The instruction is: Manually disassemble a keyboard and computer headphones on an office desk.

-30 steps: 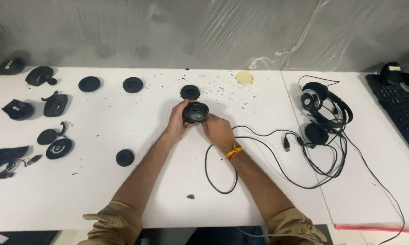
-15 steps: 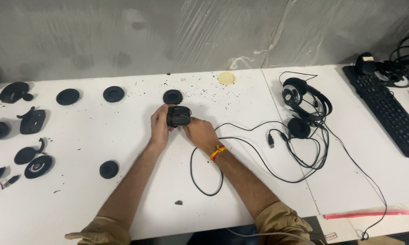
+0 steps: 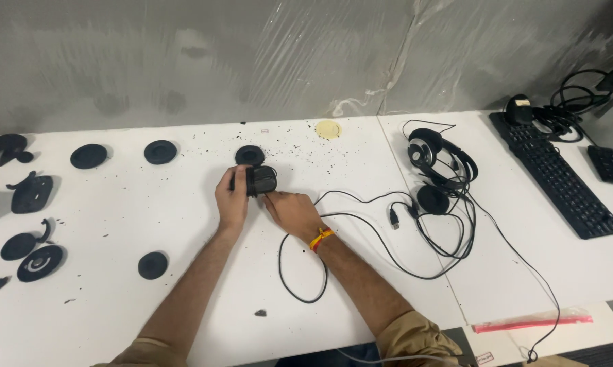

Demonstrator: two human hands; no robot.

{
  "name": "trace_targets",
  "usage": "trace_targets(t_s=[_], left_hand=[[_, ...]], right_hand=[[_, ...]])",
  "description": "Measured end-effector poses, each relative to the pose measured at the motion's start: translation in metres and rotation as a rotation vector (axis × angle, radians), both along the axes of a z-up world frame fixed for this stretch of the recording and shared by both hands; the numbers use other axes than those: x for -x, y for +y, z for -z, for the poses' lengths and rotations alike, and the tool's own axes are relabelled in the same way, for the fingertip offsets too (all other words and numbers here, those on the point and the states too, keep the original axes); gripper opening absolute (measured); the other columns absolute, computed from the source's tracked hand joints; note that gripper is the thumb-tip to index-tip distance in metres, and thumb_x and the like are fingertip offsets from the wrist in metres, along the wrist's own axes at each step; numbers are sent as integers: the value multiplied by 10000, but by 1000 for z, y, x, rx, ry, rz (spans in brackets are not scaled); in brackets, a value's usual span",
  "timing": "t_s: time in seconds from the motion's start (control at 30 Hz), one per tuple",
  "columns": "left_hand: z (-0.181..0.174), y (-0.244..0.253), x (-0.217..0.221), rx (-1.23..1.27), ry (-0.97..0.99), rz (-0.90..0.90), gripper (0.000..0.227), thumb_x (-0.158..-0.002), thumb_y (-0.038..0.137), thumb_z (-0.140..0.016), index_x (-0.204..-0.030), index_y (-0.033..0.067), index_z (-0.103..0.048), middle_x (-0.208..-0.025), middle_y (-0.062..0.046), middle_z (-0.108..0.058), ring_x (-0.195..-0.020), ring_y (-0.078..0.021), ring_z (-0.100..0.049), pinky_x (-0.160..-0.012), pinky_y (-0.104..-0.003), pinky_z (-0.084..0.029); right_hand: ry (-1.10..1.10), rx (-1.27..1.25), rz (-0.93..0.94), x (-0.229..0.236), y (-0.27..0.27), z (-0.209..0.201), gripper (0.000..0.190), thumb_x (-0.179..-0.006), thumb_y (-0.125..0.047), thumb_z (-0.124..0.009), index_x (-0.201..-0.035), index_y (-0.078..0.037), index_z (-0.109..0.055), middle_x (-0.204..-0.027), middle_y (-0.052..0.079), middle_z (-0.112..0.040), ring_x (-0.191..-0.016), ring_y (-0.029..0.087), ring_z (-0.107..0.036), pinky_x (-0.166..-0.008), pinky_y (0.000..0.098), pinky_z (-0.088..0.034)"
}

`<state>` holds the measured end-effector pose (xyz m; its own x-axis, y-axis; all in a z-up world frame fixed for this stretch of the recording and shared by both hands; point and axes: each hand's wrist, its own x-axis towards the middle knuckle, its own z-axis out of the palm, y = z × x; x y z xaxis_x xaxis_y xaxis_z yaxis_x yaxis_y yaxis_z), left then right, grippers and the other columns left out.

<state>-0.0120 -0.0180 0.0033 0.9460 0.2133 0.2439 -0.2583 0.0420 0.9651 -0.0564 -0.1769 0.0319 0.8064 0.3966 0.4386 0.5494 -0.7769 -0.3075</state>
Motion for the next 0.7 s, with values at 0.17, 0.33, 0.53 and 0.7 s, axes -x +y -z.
trace_targets(t_s=[0.17, 0.33, 0.53, 0.7], left_hand=[[9, 1, -4, -87, -186, -51, 307, -1081, 283, -580, -1102, 11, -721, -918, -43, -730, -845, -97, -636, -772, -258, -523], [-6, 0, 4, -111, -166, -94, 245, -995, 232, -672, -1047, 0, -731, -877, -47, -754, -813, -86, -655, -752, -249, -536], [-14, -4, 10, -131, -89, -109, 182, -900, 193, -775, -968, 25, -765, -839, -31, -765, -762, -66, -659, -716, -247, -547], [-13, -3, 12, -301, -173, 83, 161, -897, 167, -770, -961, 19, -774, -831, -27, -770, -760, -72, -696, -702, -239, -557]], right_hand=[[24, 69, -8, 3, 0, 3, 267, -1026, -277, -567, -946, -39, -658, -763, 165, -714, -668, 372, -688, -603, 473, -551], [-56, 38, -75, 10, -5, -4, 222, -962, -263, -635, -963, -45, -679, -735, 139, -715, -613, 346, -688, -565, 446, -556], [-98, 102, -100, 14, -22, -21, 266, -955, -321, -709, -943, -56, -684, -691, 115, -708, -569, 317, -671, -537, 417, -542], [-243, 141, -80, 12, -35, -27, 312, -930, -373, -722, -882, -79, -631, -771, 60, -698, -636, 239, -684, -539, 363, -531]])
